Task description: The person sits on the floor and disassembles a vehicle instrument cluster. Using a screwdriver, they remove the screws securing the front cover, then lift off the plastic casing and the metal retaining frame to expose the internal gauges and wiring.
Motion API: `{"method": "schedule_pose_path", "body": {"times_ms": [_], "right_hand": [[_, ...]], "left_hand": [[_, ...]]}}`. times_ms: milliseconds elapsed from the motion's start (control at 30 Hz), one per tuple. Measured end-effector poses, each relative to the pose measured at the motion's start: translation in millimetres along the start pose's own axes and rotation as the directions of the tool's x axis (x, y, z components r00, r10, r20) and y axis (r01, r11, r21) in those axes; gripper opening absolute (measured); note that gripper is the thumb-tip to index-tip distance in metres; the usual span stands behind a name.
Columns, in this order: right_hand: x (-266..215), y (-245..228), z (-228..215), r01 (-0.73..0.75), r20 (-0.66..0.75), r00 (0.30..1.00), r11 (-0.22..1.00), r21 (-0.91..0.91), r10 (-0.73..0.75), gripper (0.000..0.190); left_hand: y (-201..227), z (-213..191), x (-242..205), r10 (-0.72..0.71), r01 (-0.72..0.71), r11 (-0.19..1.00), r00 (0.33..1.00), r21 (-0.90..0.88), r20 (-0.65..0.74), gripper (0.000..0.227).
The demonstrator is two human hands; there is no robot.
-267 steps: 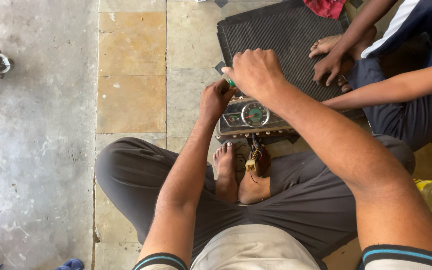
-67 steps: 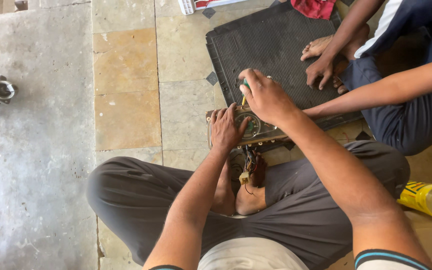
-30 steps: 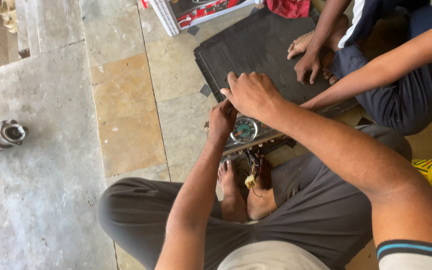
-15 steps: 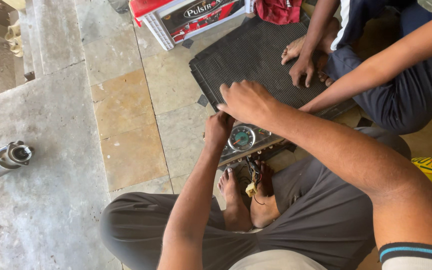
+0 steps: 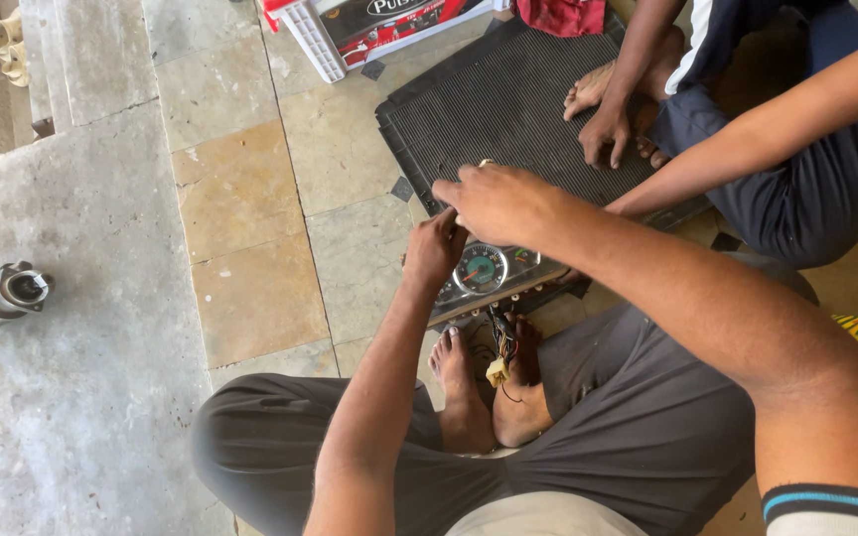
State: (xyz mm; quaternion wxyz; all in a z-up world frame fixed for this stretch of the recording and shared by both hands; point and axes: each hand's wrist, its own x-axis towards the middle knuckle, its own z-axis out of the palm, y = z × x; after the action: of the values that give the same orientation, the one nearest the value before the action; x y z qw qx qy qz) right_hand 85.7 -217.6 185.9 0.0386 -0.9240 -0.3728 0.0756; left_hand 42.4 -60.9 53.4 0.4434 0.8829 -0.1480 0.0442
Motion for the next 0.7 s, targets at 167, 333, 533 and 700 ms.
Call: {"method": "schedule_pose_path", "body": {"times_ms": [167, 333, 533, 700], "right_hand": [[0.9, -7.6, -16.6, -0.242, 0.192, 0.947, 0.965, -0.100, 0.257, 0.044], [8.1, 1.3, 0.1, 0.205, -0.216, 0.956, 0.979, 0.002, -0.200, 0.015], [2.1, -2.2, -11.7, -0.065, -0.129, 0.989, 0.998, 0.008, 0.066, 0.042], [-2.1, -23.0, -43.1, -0.184, 0.090, 0.976, 0.973, -0.139, 0.198, 0.062]], "left_hand": [[10.6, -3.9, 0.8, 0.013, -0.015, 0.994, 1.000, -0.104, -0.014, 0.018], [5.3, -0.6, -10.3, 0.040, -0.043, 0.990, 0.999, -0.133, -0.029, 0.017], [-1.4, 6.4, -5.9, -0.102, 0.086, 0.988, 0.987, -0.128, -0.122, 0.018], [3.3, 6.8, -0.1, -0.096, 0.115, 0.992, 0.963, 0.060, -0.252, 0.026]]}}
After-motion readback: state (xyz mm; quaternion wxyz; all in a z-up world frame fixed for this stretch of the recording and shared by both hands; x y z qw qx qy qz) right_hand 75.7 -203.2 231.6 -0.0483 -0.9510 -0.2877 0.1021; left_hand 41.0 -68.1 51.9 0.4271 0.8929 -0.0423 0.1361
